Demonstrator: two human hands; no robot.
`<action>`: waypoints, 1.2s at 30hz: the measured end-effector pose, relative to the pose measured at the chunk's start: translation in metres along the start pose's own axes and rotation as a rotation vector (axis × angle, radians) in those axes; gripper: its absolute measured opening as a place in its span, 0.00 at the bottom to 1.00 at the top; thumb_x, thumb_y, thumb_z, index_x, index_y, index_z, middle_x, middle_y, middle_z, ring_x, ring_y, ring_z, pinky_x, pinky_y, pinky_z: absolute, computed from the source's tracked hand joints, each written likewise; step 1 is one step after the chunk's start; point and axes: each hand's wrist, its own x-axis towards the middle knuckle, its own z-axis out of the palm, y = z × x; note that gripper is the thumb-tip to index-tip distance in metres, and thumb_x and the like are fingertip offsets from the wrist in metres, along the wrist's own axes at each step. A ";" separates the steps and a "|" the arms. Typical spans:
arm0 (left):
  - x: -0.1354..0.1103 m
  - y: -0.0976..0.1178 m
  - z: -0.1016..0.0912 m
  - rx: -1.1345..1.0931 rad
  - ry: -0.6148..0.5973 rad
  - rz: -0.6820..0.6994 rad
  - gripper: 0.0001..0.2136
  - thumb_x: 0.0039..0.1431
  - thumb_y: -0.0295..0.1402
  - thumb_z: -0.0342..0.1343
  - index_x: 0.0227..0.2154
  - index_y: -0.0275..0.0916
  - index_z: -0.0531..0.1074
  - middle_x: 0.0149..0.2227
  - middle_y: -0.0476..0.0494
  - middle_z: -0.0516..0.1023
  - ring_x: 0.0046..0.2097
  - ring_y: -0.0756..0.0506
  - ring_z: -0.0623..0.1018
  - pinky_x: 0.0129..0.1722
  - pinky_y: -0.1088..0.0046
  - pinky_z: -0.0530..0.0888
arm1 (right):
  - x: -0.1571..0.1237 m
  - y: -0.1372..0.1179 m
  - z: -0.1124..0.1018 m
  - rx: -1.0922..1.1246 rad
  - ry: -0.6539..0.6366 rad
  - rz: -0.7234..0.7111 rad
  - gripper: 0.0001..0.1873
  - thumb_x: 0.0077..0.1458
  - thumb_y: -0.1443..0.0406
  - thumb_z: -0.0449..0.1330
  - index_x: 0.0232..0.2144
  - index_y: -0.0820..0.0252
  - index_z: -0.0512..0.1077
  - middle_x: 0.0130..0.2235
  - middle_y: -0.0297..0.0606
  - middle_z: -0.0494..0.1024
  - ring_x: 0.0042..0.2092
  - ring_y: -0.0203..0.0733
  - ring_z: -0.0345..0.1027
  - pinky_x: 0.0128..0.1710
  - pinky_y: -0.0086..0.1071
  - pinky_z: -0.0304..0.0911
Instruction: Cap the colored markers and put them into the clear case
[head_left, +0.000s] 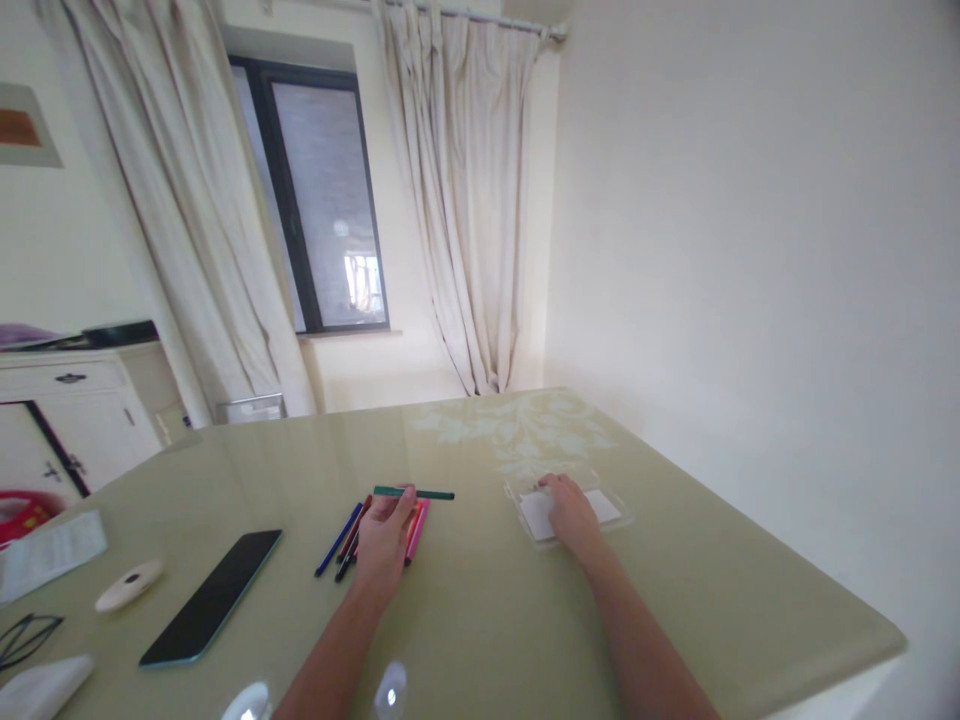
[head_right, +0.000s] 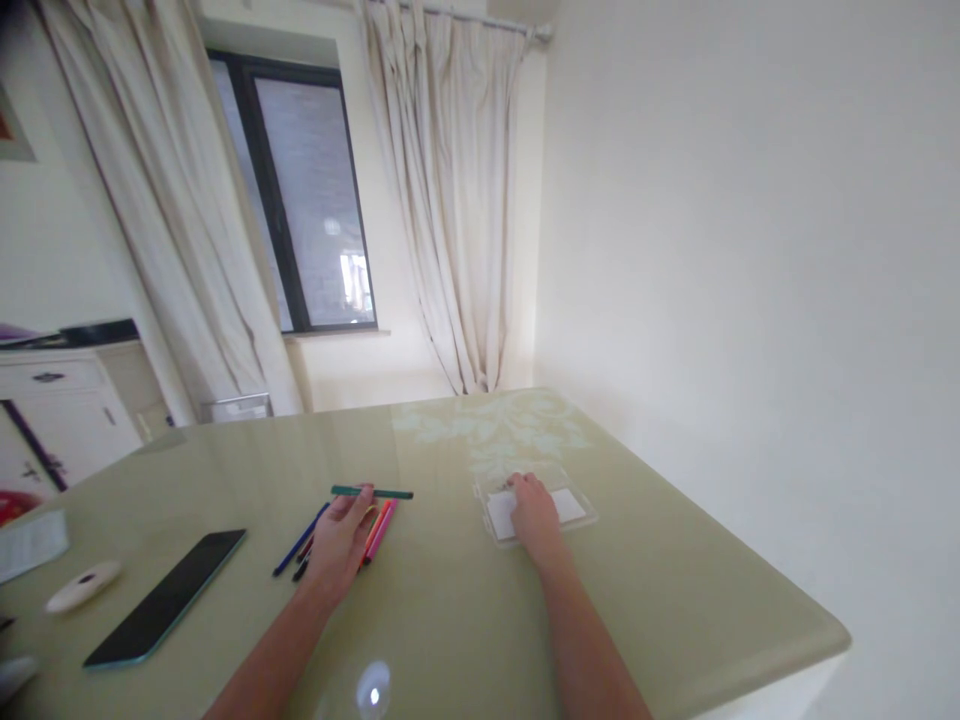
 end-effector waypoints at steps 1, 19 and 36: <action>-0.003 0.001 0.001 0.000 -0.019 0.000 0.23 0.48 0.53 0.69 0.33 0.38 0.74 0.34 0.44 0.81 0.36 0.45 0.81 0.40 0.67 0.79 | -0.001 -0.007 -0.001 0.022 0.047 0.009 0.25 0.52 0.79 0.51 0.47 0.60 0.77 0.47 0.48 0.78 0.51 0.50 0.70 0.50 0.36 0.59; -0.038 0.014 0.020 1.300 -0.598 0.515 0.16 0.75 0.41 0.40 0.46 0.46 0.74 0.32 0.45 0.83 0.34 0.42 0.82 0.30 0.71 0.67 | -0.024 -0.093 -0.002 0.982 -0.012 -0.219 0.19 0.64 0.52 0.57 0.30 0.56 0.78 0.22 0.30 0.67 0.27 0.39 0.59 0.29 0.32 0.52; -0.035 -0.010 0.008 1.241 -0.720 0.442 0.08 0.68 0.33 0.53 0.41 0.42 0.78 0.43 0.43 0.78 0.47 0.41 0.77 0.50 0.64 0.72 | 0.013 -0.099 0.029 0.061 -0.184 -0.385 0.12 0.67 0.66 0.56 0.43 0.55 0.80 0.44 0.39 0.84 0.48 0.43 0.75 0.49 0.31 0.63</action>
